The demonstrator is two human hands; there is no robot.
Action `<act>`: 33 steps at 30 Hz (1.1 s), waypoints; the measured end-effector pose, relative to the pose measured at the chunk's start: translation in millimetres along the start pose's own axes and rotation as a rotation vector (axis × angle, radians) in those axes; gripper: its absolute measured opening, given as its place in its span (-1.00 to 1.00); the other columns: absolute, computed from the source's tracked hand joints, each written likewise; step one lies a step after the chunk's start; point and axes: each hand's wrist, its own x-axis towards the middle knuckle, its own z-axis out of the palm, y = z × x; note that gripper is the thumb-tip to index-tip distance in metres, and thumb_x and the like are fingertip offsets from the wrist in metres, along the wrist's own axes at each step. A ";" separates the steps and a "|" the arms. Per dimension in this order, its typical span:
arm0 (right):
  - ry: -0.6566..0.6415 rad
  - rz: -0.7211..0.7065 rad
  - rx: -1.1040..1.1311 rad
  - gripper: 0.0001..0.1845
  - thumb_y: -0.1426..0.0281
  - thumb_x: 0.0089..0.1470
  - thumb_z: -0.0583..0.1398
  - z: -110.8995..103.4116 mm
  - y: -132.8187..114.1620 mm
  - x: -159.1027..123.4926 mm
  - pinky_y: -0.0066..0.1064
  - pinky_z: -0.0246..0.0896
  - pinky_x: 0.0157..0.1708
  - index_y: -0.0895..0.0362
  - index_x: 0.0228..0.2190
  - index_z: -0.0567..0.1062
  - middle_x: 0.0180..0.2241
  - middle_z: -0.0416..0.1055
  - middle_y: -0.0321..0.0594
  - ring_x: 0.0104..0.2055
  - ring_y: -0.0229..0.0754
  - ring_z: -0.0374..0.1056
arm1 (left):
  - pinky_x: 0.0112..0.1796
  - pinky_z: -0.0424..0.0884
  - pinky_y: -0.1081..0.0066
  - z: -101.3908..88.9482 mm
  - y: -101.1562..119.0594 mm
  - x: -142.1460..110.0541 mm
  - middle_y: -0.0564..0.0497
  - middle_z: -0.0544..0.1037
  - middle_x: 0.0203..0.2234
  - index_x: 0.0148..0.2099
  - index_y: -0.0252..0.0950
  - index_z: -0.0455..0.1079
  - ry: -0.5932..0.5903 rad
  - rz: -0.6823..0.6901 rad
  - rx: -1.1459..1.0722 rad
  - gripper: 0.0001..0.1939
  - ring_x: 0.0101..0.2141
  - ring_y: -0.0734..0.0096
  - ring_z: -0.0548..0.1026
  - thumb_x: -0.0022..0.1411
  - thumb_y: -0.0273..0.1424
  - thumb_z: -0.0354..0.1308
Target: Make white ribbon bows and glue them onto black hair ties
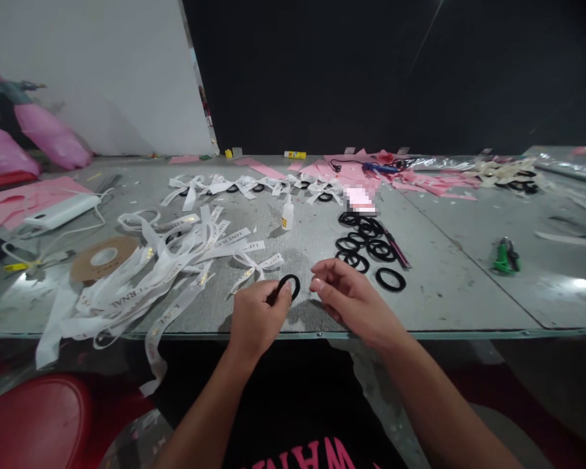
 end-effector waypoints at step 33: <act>0.142 -0.140 -1.005 -0.54 0.16 -0.06 0.32 -14.5 -2.2 190.2 -0.23 0.20 -0.13 0.21 -0.18 0.48 -0.16 0.45 0.04 -0.07 0.10 0.34 | -0.38 0.32 0.48 3.8 -3.0 -11.4 0.04 0.50 -0.50 -0.31 -0.31 0.40 -0.028 0.156 0.072 -0.87 -0.47 0.47 0.44 0.25 -0.47 0.04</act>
